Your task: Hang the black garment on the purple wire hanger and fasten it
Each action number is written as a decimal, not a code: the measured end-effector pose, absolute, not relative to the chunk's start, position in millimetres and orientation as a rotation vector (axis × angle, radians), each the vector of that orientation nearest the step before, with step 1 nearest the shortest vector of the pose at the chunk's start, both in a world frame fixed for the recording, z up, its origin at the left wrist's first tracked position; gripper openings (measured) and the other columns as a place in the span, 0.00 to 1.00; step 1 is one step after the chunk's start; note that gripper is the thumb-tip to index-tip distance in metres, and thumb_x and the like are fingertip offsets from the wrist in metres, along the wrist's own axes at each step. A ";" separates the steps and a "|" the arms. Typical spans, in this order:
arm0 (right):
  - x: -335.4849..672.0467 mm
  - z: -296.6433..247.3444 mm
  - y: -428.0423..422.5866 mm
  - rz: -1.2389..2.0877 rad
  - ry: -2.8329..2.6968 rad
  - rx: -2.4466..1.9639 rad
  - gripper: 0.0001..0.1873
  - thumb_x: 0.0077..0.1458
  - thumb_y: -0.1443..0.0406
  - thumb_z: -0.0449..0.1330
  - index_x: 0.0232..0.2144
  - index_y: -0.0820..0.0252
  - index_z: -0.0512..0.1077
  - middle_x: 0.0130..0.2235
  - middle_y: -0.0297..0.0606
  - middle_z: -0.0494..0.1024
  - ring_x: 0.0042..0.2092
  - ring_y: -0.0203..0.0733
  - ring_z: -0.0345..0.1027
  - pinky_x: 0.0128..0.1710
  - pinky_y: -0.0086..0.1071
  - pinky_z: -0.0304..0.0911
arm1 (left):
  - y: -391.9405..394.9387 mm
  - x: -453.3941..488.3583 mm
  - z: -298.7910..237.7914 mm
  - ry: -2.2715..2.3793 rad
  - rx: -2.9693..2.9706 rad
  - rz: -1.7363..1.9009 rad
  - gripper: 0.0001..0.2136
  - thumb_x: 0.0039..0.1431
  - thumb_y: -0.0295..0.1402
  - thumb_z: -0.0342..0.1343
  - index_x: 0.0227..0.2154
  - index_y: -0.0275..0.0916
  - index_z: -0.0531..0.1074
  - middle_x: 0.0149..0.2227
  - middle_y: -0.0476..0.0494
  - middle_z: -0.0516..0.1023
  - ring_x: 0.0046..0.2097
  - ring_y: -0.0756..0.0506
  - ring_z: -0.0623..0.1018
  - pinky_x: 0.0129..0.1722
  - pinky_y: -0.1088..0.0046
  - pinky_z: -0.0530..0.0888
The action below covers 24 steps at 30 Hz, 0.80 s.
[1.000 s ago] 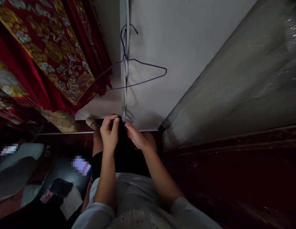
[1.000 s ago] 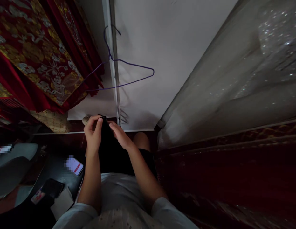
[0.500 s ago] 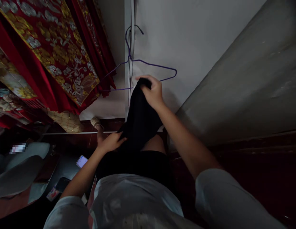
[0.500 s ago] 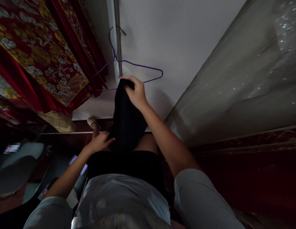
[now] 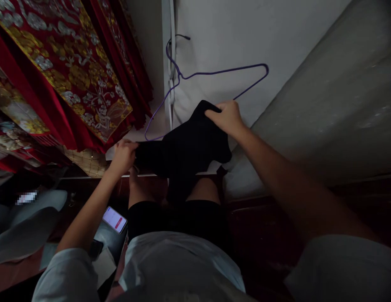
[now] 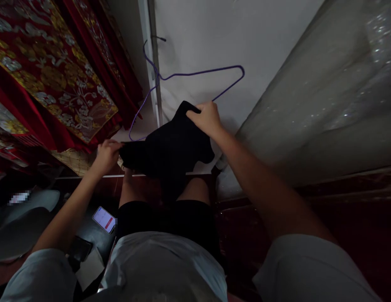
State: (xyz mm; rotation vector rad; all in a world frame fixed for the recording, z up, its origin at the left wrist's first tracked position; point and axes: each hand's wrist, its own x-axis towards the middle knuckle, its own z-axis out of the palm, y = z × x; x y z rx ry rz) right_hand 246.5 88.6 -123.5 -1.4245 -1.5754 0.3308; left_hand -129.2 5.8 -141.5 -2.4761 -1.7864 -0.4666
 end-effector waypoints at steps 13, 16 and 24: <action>205.4 -147.5 47.5 0.390 -1.719 -1.088 0.15 0.62 0.57 0.60 0.48 0.56 0.73 0.48 0.44 0.79 0.53 0.52 0.74 0.56 0.48 0.70 | 96.7 -76.0 -85.7 -1.220 -2.471 -1.526 0.10 0.69 0.32 0.50 0.50 0.40 0.71 0.47 0.38 0.78 0.54 0.41 0.77 0.63 0.58 0.70; 230.0 -129.4 44.1 0.206 -1.677 -1.064 0.24 0.63 0.56 0.59 0.59 0.52 0.68 0.62 0.45 0.71 0.67 0.54 0.62 0.66 0.54 0.61 | 106.4 -90.3 -75.3 -1.214 -2.532 -1.448 0.09 0.69 0.33 0.49 0.45 0.40 0.75 0.45 0.38 0.78 0.51 0.40 0.78 0.59 0.57 0.72; 298.5 -77.2 54.4 0.632 -1.452 -1.206 0.17 0.59 0.55 0.68 0.27 0.61 0.71 0.31 0.39 0.77 0.38 0.45 0.74 0.43 0.43 0.73 | 109.6 -115.8 -51.0 -1.199 -2.433 -1.452 0.09 0.69 0.41 0.56 0.37 0.42 0.73 0.42 0.42 0.73 0.49 0.41 0.72 0.54 0.55 0.70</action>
